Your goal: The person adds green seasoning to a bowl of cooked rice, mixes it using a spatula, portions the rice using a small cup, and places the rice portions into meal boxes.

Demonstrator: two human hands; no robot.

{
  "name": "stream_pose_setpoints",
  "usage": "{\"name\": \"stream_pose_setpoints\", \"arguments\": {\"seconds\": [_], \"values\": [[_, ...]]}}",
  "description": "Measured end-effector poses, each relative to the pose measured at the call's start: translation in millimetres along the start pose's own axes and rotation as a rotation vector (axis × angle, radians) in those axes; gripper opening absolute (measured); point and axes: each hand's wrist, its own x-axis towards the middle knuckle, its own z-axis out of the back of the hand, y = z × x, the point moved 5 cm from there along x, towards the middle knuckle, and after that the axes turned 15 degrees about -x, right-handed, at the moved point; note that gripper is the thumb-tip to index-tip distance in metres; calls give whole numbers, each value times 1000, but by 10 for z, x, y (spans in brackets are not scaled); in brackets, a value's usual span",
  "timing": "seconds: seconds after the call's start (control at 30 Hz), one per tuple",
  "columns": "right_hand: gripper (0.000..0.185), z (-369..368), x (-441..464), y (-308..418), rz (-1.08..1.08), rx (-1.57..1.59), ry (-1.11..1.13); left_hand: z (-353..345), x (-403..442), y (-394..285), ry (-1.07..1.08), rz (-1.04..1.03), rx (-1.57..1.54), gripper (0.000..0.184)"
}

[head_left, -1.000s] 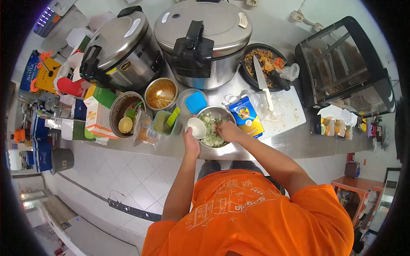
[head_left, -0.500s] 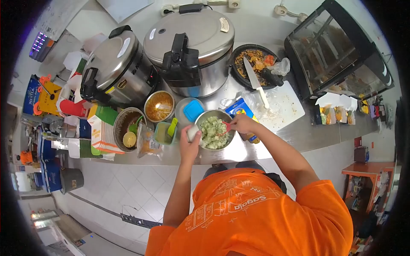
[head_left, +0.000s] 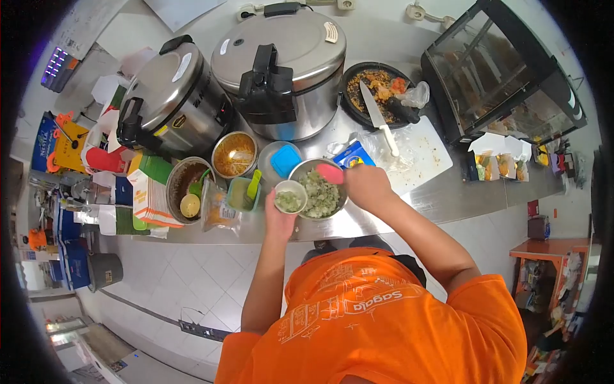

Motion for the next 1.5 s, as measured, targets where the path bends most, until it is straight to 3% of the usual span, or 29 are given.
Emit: {"name": "stream_pose_setpoints", "arguments": {"seconds": [0.03,0.07,0.17,0.23,0.37,0.43,0.53,0.6,0.73,0.77,0.83,0.87,0.93,1.0,1.07,1.1,1.2,1.23,1.3,1.4,1.5], "values": [[17,-61,-49,6,23,-26,64,106,-61,-76,-113,-124,89,50],[17,-112,-100,32,43,-50,127,171,-143,-89,-113,-121,90,50],[19,-601,-252,290,92,-93,180,444,-352,-44,-287,13,219,52],[16,-842,-327,472,142,-62,203,512,-369,195,-66,438,62,53],[16,-1219,-368,655,170,24,206,348,-381,326,-18,430,-64,55],[18,-1320,-316,625,139,177,242,252,-353,346,54,428,-143,55],[22,-1562,-95,493,70,326,299,177,-389,361,-11,417,-120,56],[25,-1573,41,391,174,582,326,155,-383,364,1,409,-70,56],[28,-1741,142,188,15,877,564,203,-372,393,22,404,-41,50],[26,-1743,126,133,58,861,497,236,-378,419,27,405,-36,50],[25,-1671,89,26,63,862,437,356,-348,284,-124,20,79,43],[24,-1636,70,-5,71,862,387,374,-312,280,-121,23,82,43],[23,-1540,40,-31,38,925,349,282,-304,88,-181,-277,179,36],[23,-1332,-53,12,10,988,317,66,-211,112,-152,-235,200,34],[25,-891,-139,115,-134,791,91,-97,-63,170,-114,-197,220,32],[26,-836,-197,212,-79,737,-73,-139,44,238,-64,-144,175,34],[31,-1156,-268,556,4,523,-250,-208,220,368,8,-54,86,34],[31,-1141,-313,582,-8,522,-254,-185,264,393,26,-28,85,29],[48,-1114,-402,645,5,404,-65,-123,273,409,44,5,92,24],[48,-968,-354,486,116,352,-76,-98,221,376,102,60,109,35],[37,-648,-317,230,-14,344,-203,-156,175,302,182,41,14,36]]}}
